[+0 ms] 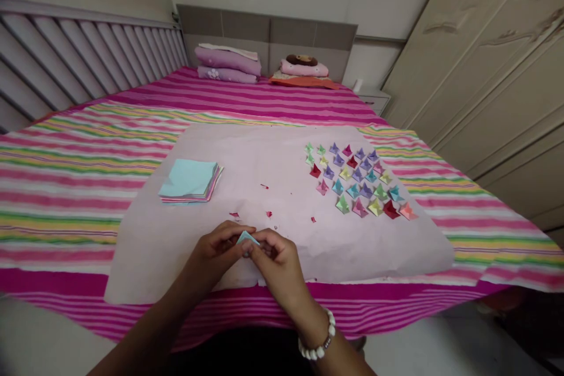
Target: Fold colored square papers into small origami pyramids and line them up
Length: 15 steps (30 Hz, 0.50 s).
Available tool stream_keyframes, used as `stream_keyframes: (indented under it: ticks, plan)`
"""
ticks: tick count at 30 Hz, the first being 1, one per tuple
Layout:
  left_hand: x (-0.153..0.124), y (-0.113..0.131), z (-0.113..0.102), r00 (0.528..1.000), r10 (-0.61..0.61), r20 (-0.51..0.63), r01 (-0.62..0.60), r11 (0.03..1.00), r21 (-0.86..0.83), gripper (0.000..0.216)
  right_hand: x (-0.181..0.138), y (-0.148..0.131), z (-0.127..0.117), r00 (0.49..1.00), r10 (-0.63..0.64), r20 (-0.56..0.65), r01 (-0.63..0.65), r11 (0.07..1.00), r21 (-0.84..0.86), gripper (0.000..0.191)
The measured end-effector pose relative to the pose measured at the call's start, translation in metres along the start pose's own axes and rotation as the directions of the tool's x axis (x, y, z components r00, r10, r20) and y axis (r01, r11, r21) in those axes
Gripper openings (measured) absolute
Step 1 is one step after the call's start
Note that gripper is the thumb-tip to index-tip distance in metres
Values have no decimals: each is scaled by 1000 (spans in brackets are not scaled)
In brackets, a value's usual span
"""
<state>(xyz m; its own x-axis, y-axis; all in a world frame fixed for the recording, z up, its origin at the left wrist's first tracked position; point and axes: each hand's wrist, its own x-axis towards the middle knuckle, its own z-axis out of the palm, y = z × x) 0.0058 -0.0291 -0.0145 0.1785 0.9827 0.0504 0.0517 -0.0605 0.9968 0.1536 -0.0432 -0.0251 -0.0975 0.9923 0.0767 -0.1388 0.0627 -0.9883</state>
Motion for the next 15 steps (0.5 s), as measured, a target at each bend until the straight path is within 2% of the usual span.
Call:
stream_keyframes:
  ticks: [2, 4, 8, 11, 15]
  plan:
    - [1, 1, 1, 1000, -12, -13, 11, 998, -64, 19, -1, 2, 2, 1000, 28, -2, -27, 999, 45, 21]
    - [1, 2, 2, 997, -76, -13, 74, 987, -142, 19, -3, 4, 3, 998, 57, 5, -58, 995, 82, 22]
    - [0, 7, 1, 982, -186, 23, 187, 965, -183, 22, -5, 7, 5, 993, 75, 87, -82, 994, 70, 24]
    - [-1, 13, 1, 979, -191, 72, 200, 966, -162, 26, -6, 6, 7, 988, 89, 128, -94, 995, 34, 29]
    - [-2, 17, 3, 986, -140, 88, 148, 984, -94, 23, -6, 7, 8, 990, 102, 93, -107, 993, 48, 33]
